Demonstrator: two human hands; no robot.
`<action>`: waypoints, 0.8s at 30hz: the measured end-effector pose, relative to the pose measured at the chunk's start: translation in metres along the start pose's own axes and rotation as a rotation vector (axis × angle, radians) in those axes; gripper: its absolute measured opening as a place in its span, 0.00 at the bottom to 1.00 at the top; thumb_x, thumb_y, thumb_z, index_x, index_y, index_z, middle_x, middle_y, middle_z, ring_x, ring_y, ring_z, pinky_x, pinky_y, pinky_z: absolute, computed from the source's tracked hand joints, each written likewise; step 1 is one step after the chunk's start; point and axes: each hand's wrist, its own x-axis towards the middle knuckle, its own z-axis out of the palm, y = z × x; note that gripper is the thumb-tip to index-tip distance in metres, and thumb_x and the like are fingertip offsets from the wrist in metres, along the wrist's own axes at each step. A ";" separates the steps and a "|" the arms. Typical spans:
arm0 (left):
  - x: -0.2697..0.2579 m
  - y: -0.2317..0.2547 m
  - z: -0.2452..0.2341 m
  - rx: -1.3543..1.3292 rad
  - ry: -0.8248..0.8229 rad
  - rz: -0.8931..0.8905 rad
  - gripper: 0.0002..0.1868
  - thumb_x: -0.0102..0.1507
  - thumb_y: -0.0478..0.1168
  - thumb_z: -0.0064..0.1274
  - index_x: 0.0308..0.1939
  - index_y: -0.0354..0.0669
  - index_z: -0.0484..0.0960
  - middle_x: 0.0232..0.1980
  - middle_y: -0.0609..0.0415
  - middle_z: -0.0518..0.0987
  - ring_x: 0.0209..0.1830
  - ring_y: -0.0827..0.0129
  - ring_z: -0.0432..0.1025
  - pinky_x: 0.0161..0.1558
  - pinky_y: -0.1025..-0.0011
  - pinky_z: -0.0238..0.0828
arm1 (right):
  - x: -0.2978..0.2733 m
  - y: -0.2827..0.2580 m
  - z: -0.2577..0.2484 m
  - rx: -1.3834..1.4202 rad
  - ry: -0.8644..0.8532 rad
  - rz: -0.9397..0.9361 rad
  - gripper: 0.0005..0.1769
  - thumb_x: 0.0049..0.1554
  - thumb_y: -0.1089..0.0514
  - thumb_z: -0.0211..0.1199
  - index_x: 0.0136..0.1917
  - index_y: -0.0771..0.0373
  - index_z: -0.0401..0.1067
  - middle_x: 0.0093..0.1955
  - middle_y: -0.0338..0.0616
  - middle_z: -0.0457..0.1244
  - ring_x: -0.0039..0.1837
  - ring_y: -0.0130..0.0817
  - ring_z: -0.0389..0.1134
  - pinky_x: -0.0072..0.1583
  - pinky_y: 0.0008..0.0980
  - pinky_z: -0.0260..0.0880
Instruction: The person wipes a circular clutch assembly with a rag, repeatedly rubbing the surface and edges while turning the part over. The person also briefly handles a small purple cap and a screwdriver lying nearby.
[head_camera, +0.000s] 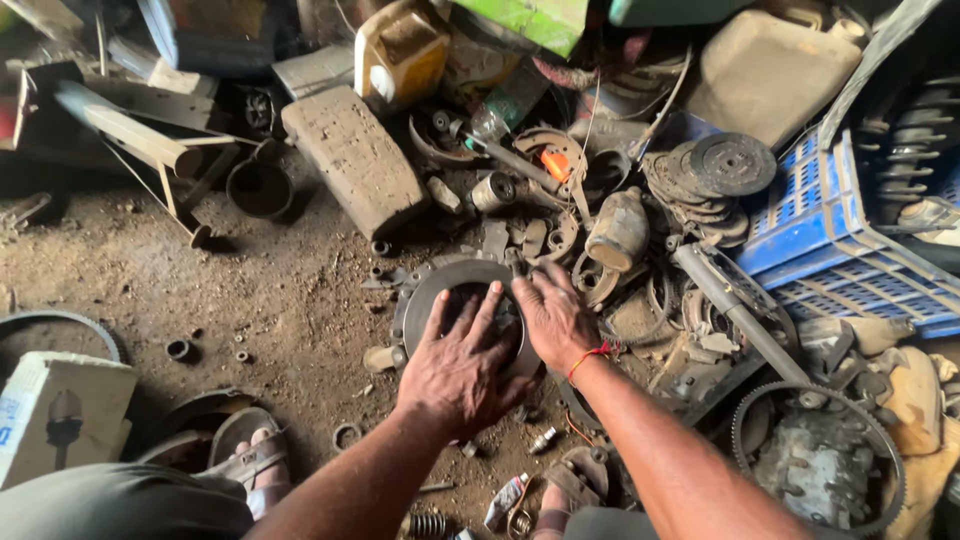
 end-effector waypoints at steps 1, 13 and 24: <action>0.000 -0.001 -0.001 -0.023 0.021 0.001 0.39 0.66 0.70 0.28 0.74 0.55 0.62 0.83 0.44 0.32 0.82 0.55 0.39 0.76 0.48 0.19 | 0.005 -0.001 0.003 0.096 0.018 0.068 0.33 0.63 0.34 0.49 0.62 0.62 0.74 0.67 0.54 0.62 0.64 0.48 0.65 0.64 0.41 0.65; 0.001 -0.011 0.000 -0.028 -0.032 0.111 0.39 0.66 0.68 0.31 0.77 0.58 0.56 0.84 0.48 0.28 0.82 0.57 0.37 0.75 0.51 0.31 | 0.029 0.067 -0.023 0.409 0.281 0.051 0.11 0.53 0.62 0.67 0.51 0.61 0.80 0.50 0.37 0.72 0.51 0.27 0.71 0.56 0.29 0.70; 0.006 -0.017 0.012 -0.081 0.024 0.094 0.37 0.64 0.70 0.37 0.70 0.56 0.70 0.83 0.44 0.44 0.82 0.53 0.44 0.76 0.49 0.36 | 0.078 -0.042 0.011 0.023 -0.042 -0.501 0.06 0.51 0.61 0.62 0.42 0.59 0.79 0.46 0.44 0.68 0.53 0.40 0.70 0.58 0.36 0.71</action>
